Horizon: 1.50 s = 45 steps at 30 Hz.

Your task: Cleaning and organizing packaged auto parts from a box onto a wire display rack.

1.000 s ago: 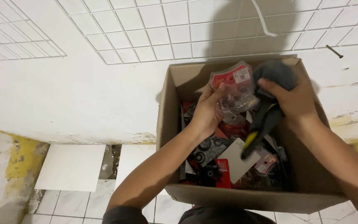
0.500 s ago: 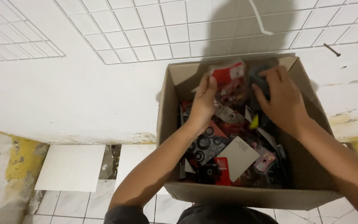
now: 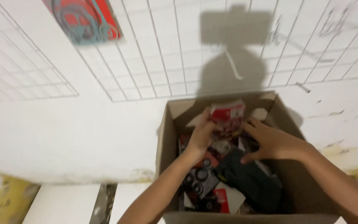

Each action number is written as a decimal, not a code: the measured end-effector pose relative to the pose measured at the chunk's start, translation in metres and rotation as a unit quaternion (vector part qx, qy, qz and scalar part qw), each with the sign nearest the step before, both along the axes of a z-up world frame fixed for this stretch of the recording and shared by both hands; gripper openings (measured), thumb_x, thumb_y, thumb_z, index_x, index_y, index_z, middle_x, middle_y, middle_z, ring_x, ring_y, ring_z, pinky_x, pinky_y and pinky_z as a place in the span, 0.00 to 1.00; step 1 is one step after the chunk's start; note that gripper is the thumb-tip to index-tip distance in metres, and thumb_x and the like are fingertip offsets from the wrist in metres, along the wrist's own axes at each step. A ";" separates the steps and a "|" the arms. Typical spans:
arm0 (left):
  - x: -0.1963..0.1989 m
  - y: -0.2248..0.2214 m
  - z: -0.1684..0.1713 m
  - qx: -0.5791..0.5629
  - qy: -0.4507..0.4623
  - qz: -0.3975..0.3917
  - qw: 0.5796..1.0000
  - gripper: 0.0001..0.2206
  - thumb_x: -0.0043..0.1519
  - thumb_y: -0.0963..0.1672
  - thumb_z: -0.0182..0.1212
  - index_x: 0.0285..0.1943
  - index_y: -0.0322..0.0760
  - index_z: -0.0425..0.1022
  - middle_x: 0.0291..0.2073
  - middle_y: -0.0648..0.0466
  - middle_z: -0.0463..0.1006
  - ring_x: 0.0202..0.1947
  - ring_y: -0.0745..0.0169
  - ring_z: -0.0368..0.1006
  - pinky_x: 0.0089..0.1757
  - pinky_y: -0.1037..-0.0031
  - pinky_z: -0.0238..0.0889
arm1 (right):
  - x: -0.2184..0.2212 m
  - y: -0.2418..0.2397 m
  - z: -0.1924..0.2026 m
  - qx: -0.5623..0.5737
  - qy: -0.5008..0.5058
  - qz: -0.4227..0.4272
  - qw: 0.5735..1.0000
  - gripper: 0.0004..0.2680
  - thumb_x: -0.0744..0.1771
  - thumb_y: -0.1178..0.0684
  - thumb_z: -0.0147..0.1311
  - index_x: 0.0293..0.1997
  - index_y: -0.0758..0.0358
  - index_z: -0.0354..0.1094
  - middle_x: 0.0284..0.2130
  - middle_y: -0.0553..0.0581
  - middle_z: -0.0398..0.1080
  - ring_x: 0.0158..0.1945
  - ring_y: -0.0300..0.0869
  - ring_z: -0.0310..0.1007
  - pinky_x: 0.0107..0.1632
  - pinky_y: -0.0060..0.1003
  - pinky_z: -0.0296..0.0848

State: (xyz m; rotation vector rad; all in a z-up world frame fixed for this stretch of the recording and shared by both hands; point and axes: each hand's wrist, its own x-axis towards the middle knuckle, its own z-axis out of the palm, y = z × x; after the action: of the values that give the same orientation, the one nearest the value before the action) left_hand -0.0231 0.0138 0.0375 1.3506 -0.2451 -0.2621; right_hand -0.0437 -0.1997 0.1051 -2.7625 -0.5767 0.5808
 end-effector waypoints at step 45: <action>0.093 -0.115 0.233 0.027 -0.593 0.116 0.796 0.24 0.65 0.42 0.62 0.71 0.46 0.63 0.30 0.59 0.73 0.30 0.71 0.71 0.35 0.79 0.71 | 0.032 -0.077 0.171 0.429 -0.508 -0.170 0.727 0.21 0.69 0.61 0.58 0.71 0.72 0.59 0.41 0.63 0.67 0.34 0.42 0.70 0.31 0.32 0.73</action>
State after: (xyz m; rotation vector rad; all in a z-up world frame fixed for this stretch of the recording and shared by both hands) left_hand 0.0704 -0.1015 0.2707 1.4260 -1.1145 0.8526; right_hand -0.0116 -0.2769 0.2757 -1.9197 -0.3337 -1.1084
